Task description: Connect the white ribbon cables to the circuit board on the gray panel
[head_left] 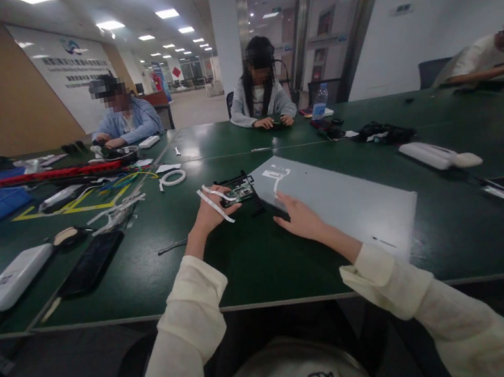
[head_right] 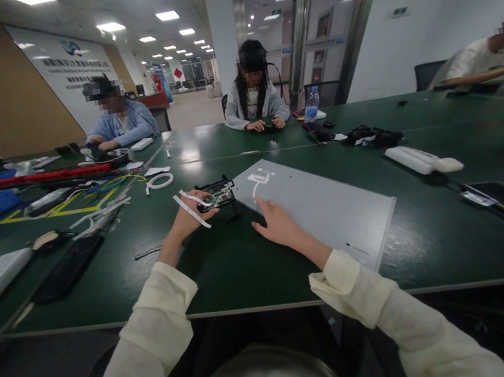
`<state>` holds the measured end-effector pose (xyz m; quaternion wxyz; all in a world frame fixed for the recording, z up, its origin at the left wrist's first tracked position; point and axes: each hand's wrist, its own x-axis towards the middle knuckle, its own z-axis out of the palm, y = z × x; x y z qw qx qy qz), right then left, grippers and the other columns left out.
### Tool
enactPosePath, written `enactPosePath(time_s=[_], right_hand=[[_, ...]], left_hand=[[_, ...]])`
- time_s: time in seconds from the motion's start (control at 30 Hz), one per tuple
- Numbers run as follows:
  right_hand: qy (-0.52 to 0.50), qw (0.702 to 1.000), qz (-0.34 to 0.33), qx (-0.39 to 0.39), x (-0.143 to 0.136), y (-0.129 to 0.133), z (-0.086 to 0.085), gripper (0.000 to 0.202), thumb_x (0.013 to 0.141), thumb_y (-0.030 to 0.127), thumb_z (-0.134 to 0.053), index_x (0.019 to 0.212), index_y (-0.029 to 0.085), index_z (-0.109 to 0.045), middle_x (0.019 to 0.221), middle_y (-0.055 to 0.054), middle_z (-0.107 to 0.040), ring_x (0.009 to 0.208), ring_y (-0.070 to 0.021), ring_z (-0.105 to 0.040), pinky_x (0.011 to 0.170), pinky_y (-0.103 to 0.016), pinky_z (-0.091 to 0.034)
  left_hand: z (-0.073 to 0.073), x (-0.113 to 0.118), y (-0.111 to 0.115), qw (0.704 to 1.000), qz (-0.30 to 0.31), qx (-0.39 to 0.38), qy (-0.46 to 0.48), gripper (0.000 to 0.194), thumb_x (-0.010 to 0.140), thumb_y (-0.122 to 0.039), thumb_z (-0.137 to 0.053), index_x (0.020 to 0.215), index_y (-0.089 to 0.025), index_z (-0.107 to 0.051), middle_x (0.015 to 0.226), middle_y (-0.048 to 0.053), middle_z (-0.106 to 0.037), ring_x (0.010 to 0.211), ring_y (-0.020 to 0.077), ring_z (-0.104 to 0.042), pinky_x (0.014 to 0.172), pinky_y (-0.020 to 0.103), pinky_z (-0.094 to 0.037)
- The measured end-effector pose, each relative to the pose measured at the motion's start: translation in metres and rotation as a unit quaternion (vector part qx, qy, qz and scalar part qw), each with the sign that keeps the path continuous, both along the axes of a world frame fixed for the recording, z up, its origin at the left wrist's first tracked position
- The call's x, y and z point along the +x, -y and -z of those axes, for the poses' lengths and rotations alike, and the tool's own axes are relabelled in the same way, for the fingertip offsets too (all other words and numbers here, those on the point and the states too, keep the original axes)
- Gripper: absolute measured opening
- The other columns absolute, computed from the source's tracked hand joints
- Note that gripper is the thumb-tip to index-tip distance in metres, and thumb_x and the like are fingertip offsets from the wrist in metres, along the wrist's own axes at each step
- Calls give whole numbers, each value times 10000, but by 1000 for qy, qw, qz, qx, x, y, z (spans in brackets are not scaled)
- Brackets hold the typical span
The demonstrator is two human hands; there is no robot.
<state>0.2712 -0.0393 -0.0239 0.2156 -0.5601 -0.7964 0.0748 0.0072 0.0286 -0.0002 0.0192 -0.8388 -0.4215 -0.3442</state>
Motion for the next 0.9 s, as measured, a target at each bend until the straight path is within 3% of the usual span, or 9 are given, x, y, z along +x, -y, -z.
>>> enactPosePath(time_s=[0.2, 0.5, 0.7, 0.9], right_hand=[[6, 999, -38, -29, -2, 9, -10, 715, 819, 479, -503, 1396, 160, -227, 1346, -170, -402, 1201, -330, -415, 957, -472, -360], [29, 991, -116, -52, -13, 31, -19, 770, 802, 567, -483, 1404, 144, -257, 1421, -167, -290, 1235, -337, -376, 1005, -456, -332], [40, 980, -183, -59, -17, 41, -26, 764, 802, 556, -486, 1403, 142, -261, 1418, -165, -299, 1236, -312, -380, 992, -439, -349], [29, 952, -299, -57, -23, 52, -30, 744, 800, 499, -511, 1390, 106, -284, 1416, -181, -295, 1263, -290, -345, 1014, -435, -322]], left_hand=[[-11, -5, 3, 999, -27, -6, 27, 405, 717, -434, -624, 1028, -180, -574, 1022, 78, -565, 970, 245, -507, 889, 417, -386], [-14, -19, -1, 995, -75, 15, 58, 384, 719, -432, -619, 1011, -187, -572, 1014, 73, -568, 994, 249, -512, 915, 408, -382], [-16, -16, 1, 997, -63, 20, 50, 394, 726, -442, -612, 1016, -180, -564, 1026, 74, -573, 1008, 246, -508, 913, 400, -388], [-14, -1, 5, 1000, -18, 4, 16, 402, 716, -437, -621, 1017, -176, -570, 1015, 78, -568, 981, 247, -514, 910, 413, -386]])
